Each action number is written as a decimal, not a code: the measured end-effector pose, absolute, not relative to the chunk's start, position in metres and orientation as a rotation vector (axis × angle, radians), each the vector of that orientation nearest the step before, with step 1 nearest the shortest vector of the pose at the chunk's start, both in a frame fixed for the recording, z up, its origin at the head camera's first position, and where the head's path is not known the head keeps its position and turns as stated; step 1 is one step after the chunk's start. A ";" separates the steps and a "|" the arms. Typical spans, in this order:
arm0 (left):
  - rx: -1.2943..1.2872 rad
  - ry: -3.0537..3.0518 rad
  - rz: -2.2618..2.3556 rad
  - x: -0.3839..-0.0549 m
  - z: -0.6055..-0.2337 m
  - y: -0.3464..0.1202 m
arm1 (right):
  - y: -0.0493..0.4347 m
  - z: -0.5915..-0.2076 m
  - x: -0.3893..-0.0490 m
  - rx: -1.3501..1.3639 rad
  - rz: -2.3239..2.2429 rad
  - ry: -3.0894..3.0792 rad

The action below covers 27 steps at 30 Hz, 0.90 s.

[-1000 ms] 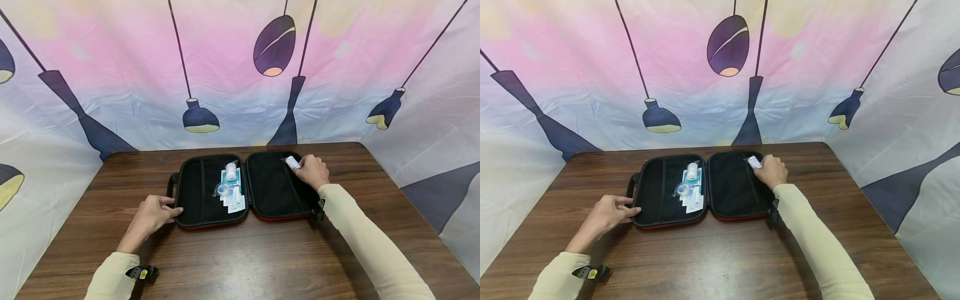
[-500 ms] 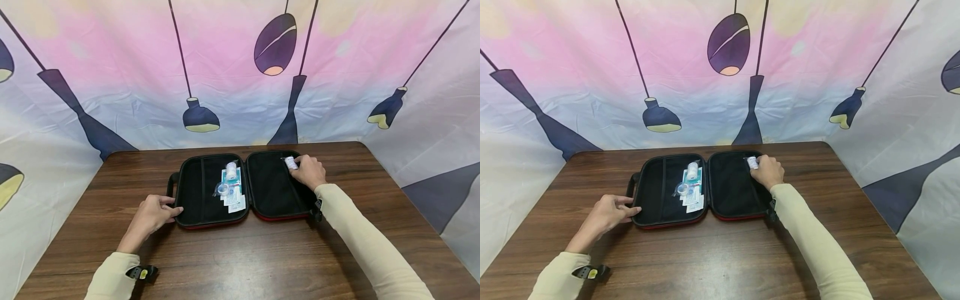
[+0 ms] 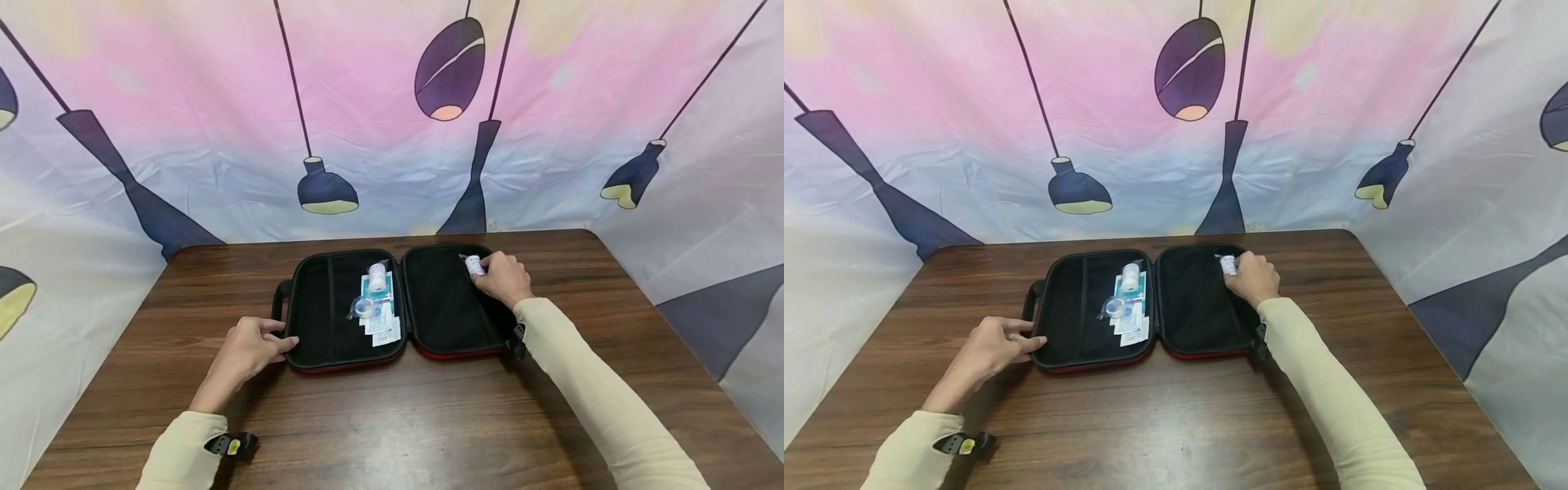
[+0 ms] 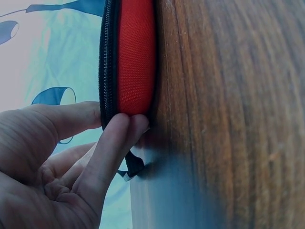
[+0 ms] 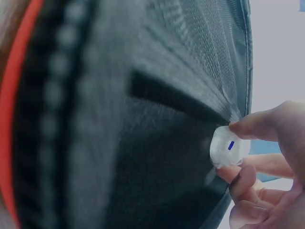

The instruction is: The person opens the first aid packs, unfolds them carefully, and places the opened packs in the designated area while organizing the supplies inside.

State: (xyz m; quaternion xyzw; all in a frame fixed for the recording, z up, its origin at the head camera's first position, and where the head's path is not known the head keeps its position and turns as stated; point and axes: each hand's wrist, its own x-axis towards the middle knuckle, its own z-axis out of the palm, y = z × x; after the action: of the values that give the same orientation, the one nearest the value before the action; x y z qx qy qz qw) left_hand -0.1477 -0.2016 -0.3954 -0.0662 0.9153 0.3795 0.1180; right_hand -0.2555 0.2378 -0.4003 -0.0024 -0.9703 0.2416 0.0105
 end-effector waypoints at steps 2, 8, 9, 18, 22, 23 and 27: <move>-0.193 2.677 1.109 -0.148 -0.395 -0.202 | 0.236 -0.400 -0.255 -0.009 0.766 -3.041; -0.186 2.687 1.102 -0.148 -0.395 -0.202 | 0.231 -0.399 -0.255 0.031 0.802 -3.071; -0.184 2.690 1.099 -0.148 -0.395 -0.202 | 0.231 -0.399 -0.255 0.037 0.803 -3.071; -0.169 2.684 1.107 -0.148 -0.396 -0.202 | 0.235 -0.399 -0.253 0.017 0.796 -3.070; -0.161 2.699 1.086 -0.148 -0.396 -0.202 | 0.235 -0.400 -0.254 0.052 0.874 -3.103; -0.158 2.704 1.080 -0.148 -0.396 -0.202 | 0.235 -0.399 -0.254 0.063 0.894 -3.106; -0.165 2.708 1.072 -0.147 -0.396 -0.203 | 0.237 -0.399 -0.255 0.118 0.977 -3.123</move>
State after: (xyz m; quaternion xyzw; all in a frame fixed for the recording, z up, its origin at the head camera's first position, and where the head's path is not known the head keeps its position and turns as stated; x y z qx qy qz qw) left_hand -0.1472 -0.2027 -0.3962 -0.0563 0.9225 0.3650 0.1118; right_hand -0.2554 0.2365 -0.3986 0.0360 -0.9516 0.2978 -0.0664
